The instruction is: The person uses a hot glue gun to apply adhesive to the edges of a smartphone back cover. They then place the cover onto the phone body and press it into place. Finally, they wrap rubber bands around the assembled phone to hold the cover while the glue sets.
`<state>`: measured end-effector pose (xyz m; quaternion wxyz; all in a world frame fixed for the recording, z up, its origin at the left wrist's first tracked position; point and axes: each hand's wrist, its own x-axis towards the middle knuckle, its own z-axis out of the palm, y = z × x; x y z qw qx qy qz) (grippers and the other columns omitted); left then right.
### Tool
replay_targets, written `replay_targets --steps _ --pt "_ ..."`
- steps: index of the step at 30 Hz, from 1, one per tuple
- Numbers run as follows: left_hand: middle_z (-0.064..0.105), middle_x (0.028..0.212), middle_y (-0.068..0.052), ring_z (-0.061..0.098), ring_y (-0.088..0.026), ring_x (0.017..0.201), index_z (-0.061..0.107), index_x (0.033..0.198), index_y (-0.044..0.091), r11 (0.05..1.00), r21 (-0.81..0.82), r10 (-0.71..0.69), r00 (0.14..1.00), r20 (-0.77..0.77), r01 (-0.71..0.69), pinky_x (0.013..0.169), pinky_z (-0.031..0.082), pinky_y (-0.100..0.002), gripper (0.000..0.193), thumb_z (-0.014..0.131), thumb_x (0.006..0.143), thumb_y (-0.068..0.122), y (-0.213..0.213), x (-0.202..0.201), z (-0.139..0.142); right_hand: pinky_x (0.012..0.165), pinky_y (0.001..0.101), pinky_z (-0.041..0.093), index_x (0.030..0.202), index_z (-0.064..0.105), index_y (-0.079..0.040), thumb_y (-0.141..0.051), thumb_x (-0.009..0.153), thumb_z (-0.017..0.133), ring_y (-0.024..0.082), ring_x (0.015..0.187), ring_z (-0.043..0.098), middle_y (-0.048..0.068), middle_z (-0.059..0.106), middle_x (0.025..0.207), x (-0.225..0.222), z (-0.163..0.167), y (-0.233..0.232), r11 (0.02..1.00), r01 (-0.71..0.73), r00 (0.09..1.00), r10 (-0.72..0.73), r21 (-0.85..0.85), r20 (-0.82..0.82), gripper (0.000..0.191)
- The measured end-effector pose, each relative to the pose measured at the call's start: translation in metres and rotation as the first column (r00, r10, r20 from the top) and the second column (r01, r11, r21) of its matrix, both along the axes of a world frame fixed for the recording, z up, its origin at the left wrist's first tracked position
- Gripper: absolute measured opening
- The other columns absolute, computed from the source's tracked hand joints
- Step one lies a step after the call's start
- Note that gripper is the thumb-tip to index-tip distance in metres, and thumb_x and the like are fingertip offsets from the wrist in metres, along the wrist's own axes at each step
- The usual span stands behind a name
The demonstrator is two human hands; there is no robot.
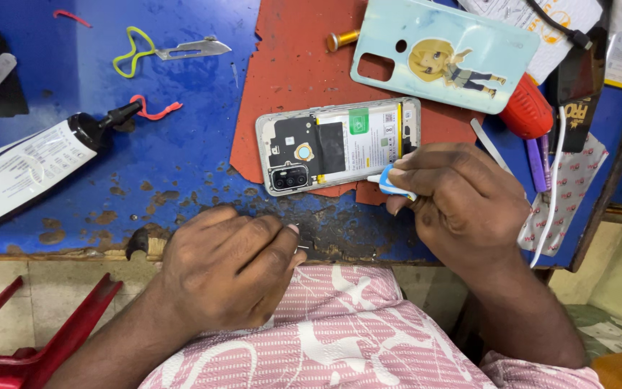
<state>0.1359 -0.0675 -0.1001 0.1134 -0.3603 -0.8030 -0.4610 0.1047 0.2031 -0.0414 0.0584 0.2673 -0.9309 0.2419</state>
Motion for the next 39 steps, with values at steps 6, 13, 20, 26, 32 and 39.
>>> replay_targets --steps 6,13,20,26,32,39 --pt "0.067 0.094 -0.012 0.064 -0.017 0.073 0.069 0.099 -0.004 1.0 0.029 0.005 0.999 -0.032 -0.004 0.059 0.048 -0.033 0.018 0.08 0.088 0.005 -0.001 -0.001 -0.001 0.069 0.0306 0.06 0.094 0.068 -0.001 0.012 0.077 0.084 0.023 0.09 0.073 0.01 0.07 0.096 -0.002 0.001 -0.01 0.999 -0.036 0.999 0.036 -0.01 -0.009 0.026" --pt "0.067 0.093 -0.012 0.062 -0.016 0.07 0.069 0.098 -0.004 0.999 0.032 0.007 0.999 -0.039 -0.006 0.058 0.046 -0.033 0.017 0.077 0.083 0.001 -0.004 -0.002 -0.001 0.072 0.0334 0.059 0.092 0.068 0.0 0.011 0.077 0.084 0.022 0.088 0.073 0.01 0.07 0.094 -0.006 -0.001 -0.023 0.997 -0.074 0.997 0.074 -0.034 -0.001 0.025" --pt "0.067 0.092 -0.012 0.063 -0.015 0.07 0.069 0.097 -0.004 1.0 0.023 0.007 0.999 -0.036 -0.006 0.058 0.046 -0.032 0.015 0.077 0.085 0.001 -0.007 -0.003 0.0 0.074 0.0342 0.059 0.092 0.068 -0.001 0.009 0.076 0.085 0.023 0.09 0.074 0.009 0.07 0.093 -0.009 0.0 -0.036 0.993 -0.112 0.994 0.113 -0.042 0.001 0.025" --pt "0.066 0.091 -0.01 0.064 -0.016 0.069 0.069 0.097 -0.002 1.0 0.022 0.001 0.999 -0.039 0.0 0.059 0.047 -0.032 0.019 0.076 0.081 0.004 -0.011 -0.004 0.002 0.074 0.0341 0.059 0.092 0.069 -0.001 0.006 0.077 0.087 0.023 0.09 0.073 0.008 0.07 0.094 -0.011 -0.002 -0.047 0.989 -0.143 0.99 0.144 -0.043 0.001 0.024" --pt "0.063 0.086 -0.006 0.061 -0.015 0.066 0.068 0.095 0.0 1.0 0.014 0.005 0.999 -0.048 -0.005 0.058 0.044 -0.032 0.018 0.075 0.079 0.005 -0.015 -0.005 0.003 0.073 0.0336 0.06 0.092 0.069 -0.001 0.002 0.076 0.088 0.023 0.09 0.074 0.008 0.07 0.093 -0.015 -0.003 -0.059 0.982 -0.183 0.983 0.183 -0.044 0.001 0.025" --pt "0.057 0.079 -0.003 0.057 -0.014 0.062 0.067 0.091 0.001 1.0 0.026 -0.001 0.998 -0.057 0.002 0.055 0.042 -0.032 0.017 0.073 0.078 0.008 -0.019 -0.006 0.003 0.072 0.0335 0.06 0.093 0.07 0.0 0.002 0.076 0.087 0.023 0.089 0.073 0.008 0.069 0.091 -0.019 0.0 -0.073 0.974 -0.223 0.974 0.224 -0.036 0.019 0.024"
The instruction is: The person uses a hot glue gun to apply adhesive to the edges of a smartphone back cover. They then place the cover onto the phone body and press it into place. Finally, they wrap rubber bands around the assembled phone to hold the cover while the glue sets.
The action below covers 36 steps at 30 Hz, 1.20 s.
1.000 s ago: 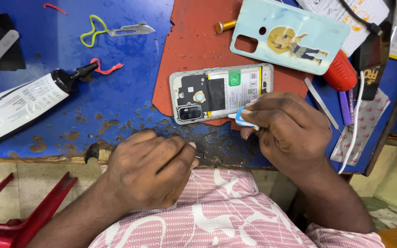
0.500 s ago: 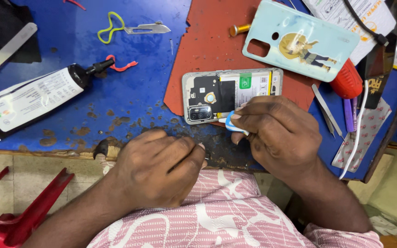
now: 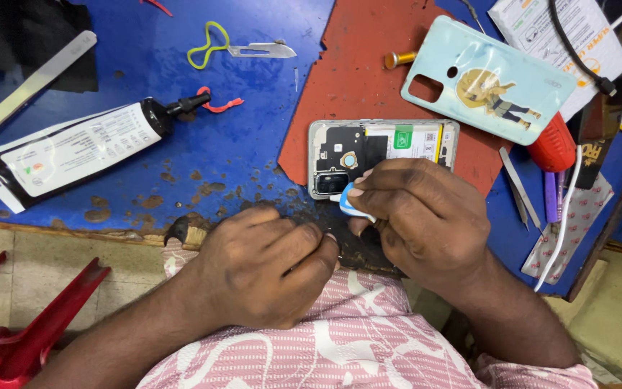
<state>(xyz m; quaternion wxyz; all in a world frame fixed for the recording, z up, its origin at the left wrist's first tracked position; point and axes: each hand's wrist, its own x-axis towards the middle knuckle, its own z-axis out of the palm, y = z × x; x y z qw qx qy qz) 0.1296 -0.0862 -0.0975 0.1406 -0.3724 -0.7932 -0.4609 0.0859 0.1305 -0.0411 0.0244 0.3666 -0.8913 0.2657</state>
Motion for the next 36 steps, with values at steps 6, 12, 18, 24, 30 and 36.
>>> replay_targets --steps 6,12,18,24,30,36 --pt "0.053 0.077 -0.003 0.054 -0.014 0.061 0.067 0.092 0.001 1.0 0.021 -0.003 1.0 -0.003 0.003 0.055 0.04 -0.033 0.015 0.073 0.08 0.009 -0.004 -0.001 0.0 0.073 0.0341 0.06 0.095 0.07 0.001 0.0 0.077 0.087 0.023 0.089 0.072 0.01 0.069 0.092 -0.005 0.001 -0.009 0.999 -0.045 0.999 0.045 -0.009 0.013 0.024" --pt "0.051 0.074 -0.001 0.053 -0.013 0.06 0.067 0.089 0.001 0.999 0.042 -0.006 1.0 0.006 0.005 0.054 0.039 -0.033 0.012 0.073 0.081 0.007 -0.007 -0.001 0.001 0.069 0.0336 0.058 0.094 0.07 0.001 0.0 0.076 0.088 0.023 0.087 0.073 0.01 0.07 0.091 -0.009 0.002 -0.016 0.999 -0.052 0.998 0.052 -0.006 0.021 0.025" --pt "0.051 0.074 -0.001 0.053 -0.013 0.06 0.066 0.086 0.002 0.998 0.066 0.002 1.0 -0.005 -0.001 0.053 0.039 -0.032 0.009 0.074 0.085 0.005 -0.009 -0.002 0.0 0.071 0.0343 0.059 0.094 0.07 0.0 0.0 0.077 0.088 0.024 0.09 0.073 0.01 0.07 0.092 -0.016 0.002 -0.019 0.999 -0.051 0.999 0.051 0.005 -0.001 0.025" --pt "0.053 0.075 -0.002 0.054 -0.013 0.06 0.066 0.085 0.002 0.996 0.085 -0.013 1.0 0.003 0.012 0.053 0.039 -0.032 0.009 0.074 0.085 0.004 -0.011 -0.003 -0.002 0.072 0.0333 0.059 0.093 0.07 -0.001 0.0 0.079 0.09 0.022 0.092 0.074 0.009 0.071 0.093 -0.023 0.0 -0.023 0.999 -0.033 0.999 0.033 0.021 -0.035 0.025" --pt "0.055 0.077 -0.003 0.055 -0.013 0.062 0.065 0.086 0.002 0.996 0.093 -0.011 1.0 0.002 0.011 0.053 0.039 -0.032 0.01 0.074 0.087 0.003 -0.014 -0.004 -0.002 0.072 0.0335 0.059 0.092 0.069 0.0 -0.002 0.076 0.091 0.024 0.091 0.074 0.01 0.071 0.093 -0.031 0.005 -0.032 0.999 -0.017 0.999 0.018 0.034 -0.029 0.027" --pt "0.055 0.077 -0.003 0.055 -0.012 0.062 0.066 0.088 0.001 0.996 0.082 -0.017 1.0 0.004 0.017 0.053 0.039 -0.031 0.009 0.074 0.087 0.004 -0.016 -0.005 -0.002 0.064 0.0359 0.057 0.082 0.067 0.004 0.002 0.068 0.088 0.027 0.08 0.072 0.013 0.069 0.082 -0.041 0.01 -0.044 0.999 -0.022 0.997 0.025 0.037 -0.067 0.025"
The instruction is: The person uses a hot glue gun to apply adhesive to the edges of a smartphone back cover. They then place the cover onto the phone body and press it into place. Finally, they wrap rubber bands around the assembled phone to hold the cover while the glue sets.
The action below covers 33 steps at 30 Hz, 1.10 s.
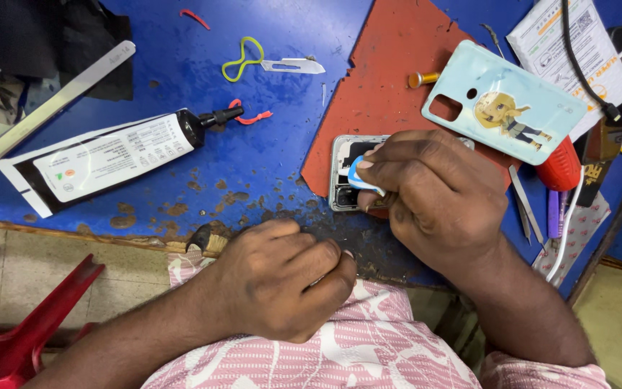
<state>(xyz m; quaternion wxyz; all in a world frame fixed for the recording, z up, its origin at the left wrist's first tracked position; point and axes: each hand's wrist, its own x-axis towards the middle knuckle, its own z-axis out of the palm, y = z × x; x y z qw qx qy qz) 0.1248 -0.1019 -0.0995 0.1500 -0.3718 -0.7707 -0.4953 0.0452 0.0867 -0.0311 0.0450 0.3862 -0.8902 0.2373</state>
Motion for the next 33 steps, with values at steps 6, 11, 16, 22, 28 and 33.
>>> replay_targets --steps 6,11,16,22,28,33 --pt "0.055 0.078 -0.003 0.054 -0.013 0.062 0.065 0.088 0.001 1.0 0.021 -0.007 1.0 0.018 0.007 0.053 0.039 -0.031 0.01 0.074 0.086 0.005 -0.001 0.0 -0.001 0.064 0.0355 0.057 0.083 0.066 0.005 0.021 0.071 0.072 0.026 0.082 0.072 0.013 0.068 0.083 -0.008 0.001 -0.004 1.0 -0.02 0.997 0.02 0.012 -0.068 0.021" --pt "0.056 0.078 -0.002 0.054 -0.011 0.062 0.065 0.088 0.002 1.0 0.014 -0.005 1.0 0.014 0.005 0.053 0.039 -0.03 0.01 0.075 0.089 0.004 0.0 0.001 -0.002 0.064 0.0336 0.056 0.085 0.066 0.004 0.02 0.074 0.073 0.024 0.083 0.072 0.013 0.068 0.083 -0.014 -0.001 -0.003 1.0 -0.01 0.997 0.012 0.023 -0.08 0.02" --pt "0.057 0.079 -0.003 0.054 -0.012 0.062 0.066 0.089 0.002 1.0 0.001 0.003 1.0 -0.004 -0.003 0.053 0.04 -0.03 0.01 0.075 0.088 0.005 -0.002 0.0 -0.002 0.066 0.033 0.057 0.086 0.066 0.003 0.02 0.076 0.076 0.023 0.083 0.073 0.011 0.068 0.085 -0.018 -0.004 -0.002 0.999 0.012 0.995 -0.009 0.031 -0.095 0.021" --pt "0.065 0.089 -0.008 0.06 -0.013 0.068 0.068 0.097 0.0 1.0 0.013 0.01 1.0 0.0 -0.01 0.057 0.044 -0.03 0.011 0.074 0.09 0.006 -0.004 0.001 -0.001 0.071 0.0339 0.058 0.091 0.067 0.002 0.017 0.078 0.08 0.023 0.085 0.072 0.011 0.068 0.088 -0.018 -0.003 0.008 0.999 0.038 0.998 -0.037 0.016 -0.053 0.023" --pt "0.069 0.099 -0.012 0.066 -0.016 0.076 0.068 0.108 0.0 0.982 0.19 -0.012 0.995 0.098 -0.007 0.064 0.052 -0.033 0.02 0.077 0.091 0.0 -0.005 0.006 -0.007 0.084 0.0368 0.059 0.102 0.067 0.0 0.007 0.085 0.076 0.025 0.094 0.071 0.016 0.071 0.101 0.003 0.003 0.052 0.958 0.245 0.959 -0.217 -0.151 0.181 0.02" --pt "0.074 0.09 -0.005 0.075 -0.01 0.081 0.071 0.105 0.007 0.88 0.425 0.058 0.935 0.35 -0.213 0.066 0.064 -0.026 0.019 0.083 0.09 0.007 0.014 0.002 -0.002 0.078 0.0347 0.06 0.118 0.061 0.0 -0.014 0.102 0.079 0.026 0.091 0.072 0.021 0.072 0.106 0.042 -0.012 0.087 0.535 0.582 0.718 0.014 -0.612 0.695 0.028"
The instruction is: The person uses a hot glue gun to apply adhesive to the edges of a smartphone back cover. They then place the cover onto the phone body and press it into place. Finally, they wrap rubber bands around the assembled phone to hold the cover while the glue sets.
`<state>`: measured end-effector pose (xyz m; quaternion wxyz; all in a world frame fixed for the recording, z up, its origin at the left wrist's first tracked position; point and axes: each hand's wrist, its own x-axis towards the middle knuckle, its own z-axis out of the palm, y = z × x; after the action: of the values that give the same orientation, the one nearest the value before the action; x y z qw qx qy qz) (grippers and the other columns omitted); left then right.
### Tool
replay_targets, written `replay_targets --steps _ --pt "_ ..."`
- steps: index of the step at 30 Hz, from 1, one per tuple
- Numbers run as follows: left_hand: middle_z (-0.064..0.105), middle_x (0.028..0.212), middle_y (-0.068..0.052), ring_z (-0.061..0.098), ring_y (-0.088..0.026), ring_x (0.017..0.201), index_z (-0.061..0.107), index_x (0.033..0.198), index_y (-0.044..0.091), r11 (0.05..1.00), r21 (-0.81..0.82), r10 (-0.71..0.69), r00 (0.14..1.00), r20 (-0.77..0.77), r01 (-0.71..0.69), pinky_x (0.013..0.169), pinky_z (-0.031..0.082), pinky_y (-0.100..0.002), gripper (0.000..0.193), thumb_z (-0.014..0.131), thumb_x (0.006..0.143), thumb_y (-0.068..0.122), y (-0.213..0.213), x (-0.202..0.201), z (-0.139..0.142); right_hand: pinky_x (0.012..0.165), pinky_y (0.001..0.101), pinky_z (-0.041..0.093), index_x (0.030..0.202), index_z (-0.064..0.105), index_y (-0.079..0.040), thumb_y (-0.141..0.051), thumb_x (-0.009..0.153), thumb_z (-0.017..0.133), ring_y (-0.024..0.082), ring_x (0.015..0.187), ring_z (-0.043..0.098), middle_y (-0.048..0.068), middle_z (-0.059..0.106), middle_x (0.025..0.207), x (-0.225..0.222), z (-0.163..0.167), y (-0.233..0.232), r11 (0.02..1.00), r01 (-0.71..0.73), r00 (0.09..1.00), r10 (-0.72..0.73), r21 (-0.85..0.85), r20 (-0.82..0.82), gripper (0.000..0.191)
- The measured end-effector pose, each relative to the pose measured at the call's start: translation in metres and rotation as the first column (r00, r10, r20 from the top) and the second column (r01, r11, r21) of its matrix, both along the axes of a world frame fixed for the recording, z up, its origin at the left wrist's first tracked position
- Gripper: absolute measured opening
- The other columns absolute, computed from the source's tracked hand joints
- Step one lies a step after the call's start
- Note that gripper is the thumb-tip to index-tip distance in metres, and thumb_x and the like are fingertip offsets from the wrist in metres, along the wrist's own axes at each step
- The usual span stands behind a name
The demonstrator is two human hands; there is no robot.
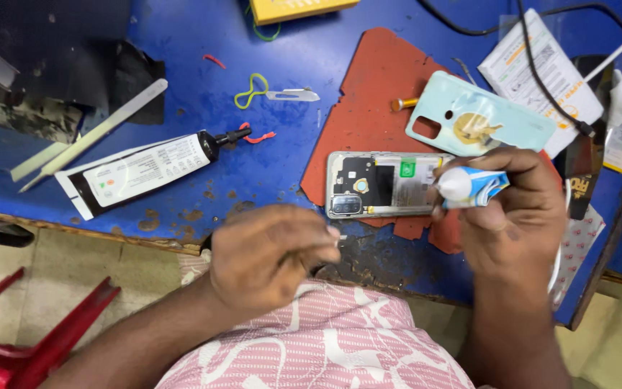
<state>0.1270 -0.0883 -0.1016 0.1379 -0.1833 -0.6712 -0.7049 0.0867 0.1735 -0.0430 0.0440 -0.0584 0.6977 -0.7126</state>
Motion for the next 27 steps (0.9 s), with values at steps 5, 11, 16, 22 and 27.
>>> replay_targets --steps 5,11,16,22,27 --pt "0.077 0.109 -0.011 0.078 -0.015 0.098 0.07 0.114 0.004 0.991 0.127 -0.052 0.987 0.152 0.033 0.084 0.066 -0.028 0.014 0.073 0.101 0.001 0.012 -0.004 0.025 0.076 0.0366 0.062 0.133 0.055 0.003 -0.017 0.099 0.08 0.03 0.094 0.074 0.024 0.072 0.112 0.029 -0.021 -0.002 0.908 0.038 0.973 0.062 -0.417 0.224 0.047" --pt "0.072 0.123 -0.015 0.075 -0.018 0.108 0.065 0.114 0.001 0.98 0.177 -0.121 0.982 0.145 0.094 0.094 0.065 -0.029 0.012 0.071 0.104 0.002 0.032 -0.007 0.05 0.086 0.039 0.062 0.136 0.056 0.004 -0.009 0.098 0.078 0.028 0.099 0.073 0.02 0.072 0.113 0.04 -0.02 -0.01 0.859 0.058 0.958 0.096 -0.508 0.271 0.045" --pt "0.073 0.125 -0.019 0.076 -0.019 0.107 0.061 0.112 -0.001 0.966 0.237 -0.156 0.968 0.198 0.107 0.092 0.067 -0.031 0.01 0.068 0.105 0.0 0.041 -0.002 0.053 0.088 0.0398 0.061 0.133 0.057 0.004 -0.008 0.099 0.077 0.027 0.1 0.074 0.019 0.072 0.113 0.042 -0.017 -0.007 0.85 0.029 0.96 0.123 -0.525 0.252 0.041" --pt "0.073 0.124 -0.021 0.077 -0.02 0.107 0.06 0.113 -0.003 0.954 0.278 -0.178 0.959 0.22 0.113 0.094 0.068 -0.034 0.011 0.067 0.105 -0.001 0.043 0.001 0.05 0.089 0.0402 0.062 0.132 0.058 0.003 -0.008 0.098 0.077 0.027 0.101 0.074 0.02 0.073 0.113 0.041 -0.018 -0.005 0.852 0.013 0.962 0.132 -0.523 0.24 0.041" --pt "0.072 0.125 -0.021 0.076 -0.02 0.107 0.06 0.113 -0.003 0.945 0.305 -0.191 0.955 0.227 0.117 0.095 0.068 -0.034 0.01 0.066 0.106 0.0 0.044 0.001 0.049 0.089 0.0401 0.062 0.132 0.058 0.004 -0.008 0.098 0.077 0.027 0.103 0.073 0.019 0.072 0.114 0.042 -0.018 -0.006 0.858 0.012 0.965 0.125 -0.513 0.231 0.041"
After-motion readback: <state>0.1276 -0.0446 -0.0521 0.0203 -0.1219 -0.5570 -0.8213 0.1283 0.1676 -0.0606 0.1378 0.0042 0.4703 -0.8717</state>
